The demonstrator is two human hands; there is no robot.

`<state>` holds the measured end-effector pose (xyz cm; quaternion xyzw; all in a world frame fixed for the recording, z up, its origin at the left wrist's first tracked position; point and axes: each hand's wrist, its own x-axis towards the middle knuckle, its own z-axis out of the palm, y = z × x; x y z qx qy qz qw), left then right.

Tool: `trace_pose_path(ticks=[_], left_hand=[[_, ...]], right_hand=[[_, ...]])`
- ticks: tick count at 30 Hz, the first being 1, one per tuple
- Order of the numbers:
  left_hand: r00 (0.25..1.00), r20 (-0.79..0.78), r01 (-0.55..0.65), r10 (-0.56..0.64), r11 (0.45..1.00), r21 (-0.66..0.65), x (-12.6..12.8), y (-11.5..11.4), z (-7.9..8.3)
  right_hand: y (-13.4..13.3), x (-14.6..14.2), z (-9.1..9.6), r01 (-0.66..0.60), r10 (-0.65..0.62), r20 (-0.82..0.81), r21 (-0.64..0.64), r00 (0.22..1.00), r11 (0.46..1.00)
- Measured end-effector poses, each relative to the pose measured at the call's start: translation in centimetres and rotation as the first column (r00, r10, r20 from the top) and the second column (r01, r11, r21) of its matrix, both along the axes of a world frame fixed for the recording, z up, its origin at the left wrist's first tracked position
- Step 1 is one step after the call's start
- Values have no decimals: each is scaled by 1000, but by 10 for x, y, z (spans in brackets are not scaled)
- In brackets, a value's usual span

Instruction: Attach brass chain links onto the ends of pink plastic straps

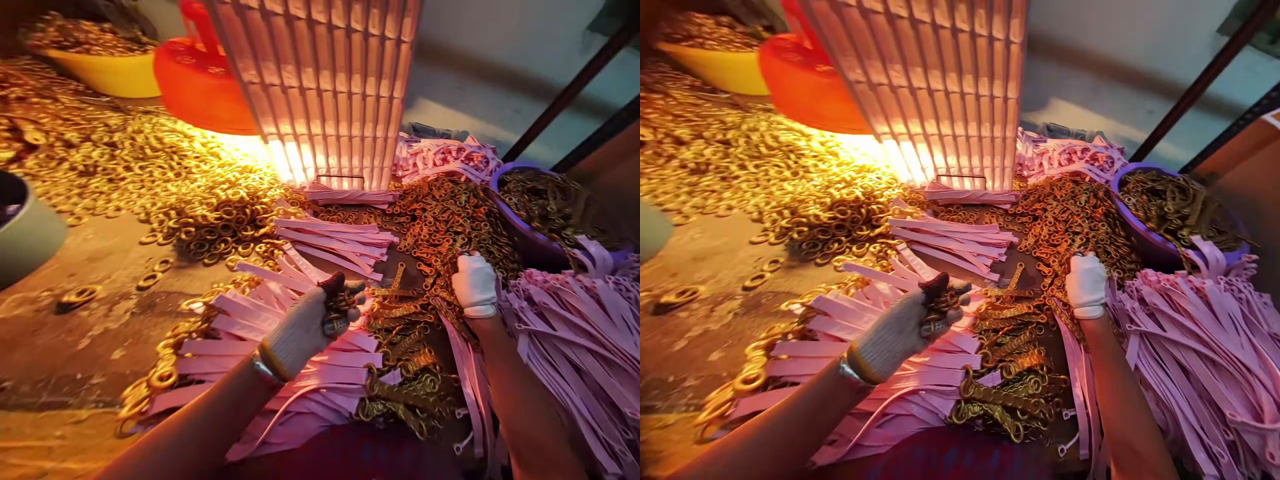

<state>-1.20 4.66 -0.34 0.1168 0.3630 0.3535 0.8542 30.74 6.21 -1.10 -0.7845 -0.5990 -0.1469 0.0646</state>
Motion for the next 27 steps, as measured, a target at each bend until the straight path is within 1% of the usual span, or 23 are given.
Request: trace_pose_path(ticks=[1,2,3,4,5,6,7,8,9,10,11,12,13,15,16,18,20,21,22,23,25,27], left_hand=[[1000,7,-7,7,1000,8,0,-2,2],[1000,6,-21,21,1000,10,0,-4,4],[999,2,-37,37,999,7,0,-5,6],[999,-2,-52,52,999,0,1,-7,8],[998,-3,-64,64,998,-5,1,-7,9],[998,1,-65,65,998,-9,2,-8,10],[998,8,-58,58,998,-10,3,-8,10],[999,18,-51,51,999,-6,4,-9,10],[999,26,-46,46,999,-1,5,-9,9],[999,31,-45,44,999,3,7,-9,8],[999,34,-42,41,999,9,8,-8,7],[999,37,-40,40,999,16,8,-9,5],[999,39,-37,36,999,28,9,-9,4],[999,39,-17,13,996,84,10,-10,1],[1000,27,3,-6,990,139,10,-12,-1],[999,-18,54,-51,961,271,11,-15,-5],[994,-65,102,-84,925,367,13,-17,-10],[993,-73,112,-91,919,378,15,-18,-12],[993,-70,113,-93,925,363,17,-19,-15],[994,-61,106,-91,936,335,19,-18,-17],[995,-39,97,-90,956,278,23,-17,-21],[995,-17,97,-96,968,233,25,-15,-21]], right_hand=[[0,6,1,15,-15,-1,12,1000,1000],[-1,13,3,36,-34,-39,46,999,998],[-3,18,6,63,-49,-120,108,992,992],[-5,22,10,84,-36,-239,193,970,978],[-8,24,14,101,19,-377,296,926,950],[-12,23,19,109,125,-509,404,852,908],[-16,19,22,103,264,-604,503,752,858],[-21,11,25,82,403,-660,575,634,814],[-27,2,27,44,507,-691,612,515,790],[-32,-10,27,-8,565,-712,619,418,786],[-37,-24,26,-82,591,-719,608,365,790],[-42,-38,24,-182,605,-711,583,358,792],[-47,-53,21,-300,629,-680,553,376,777],[-54,-80,14,-534,706,-575,475,413,699],[-57,-91,12,-626,742,-529,427,412,652],[-60,-109,9,-735,780,-490,346,390,584],[-61,-120,9,-780,791,-499,307,355,544],[-61,-123,10,-787,788,-512,302,342,537],[-60,-125,11,-785,785,-525,309,330,537],[-60,-126,12,-774,779,-540,325,320,543],[-60,-127,13,-722,751,-596,383,284,576],[-60,-125,16,-636,678,-707,433,199,638]])
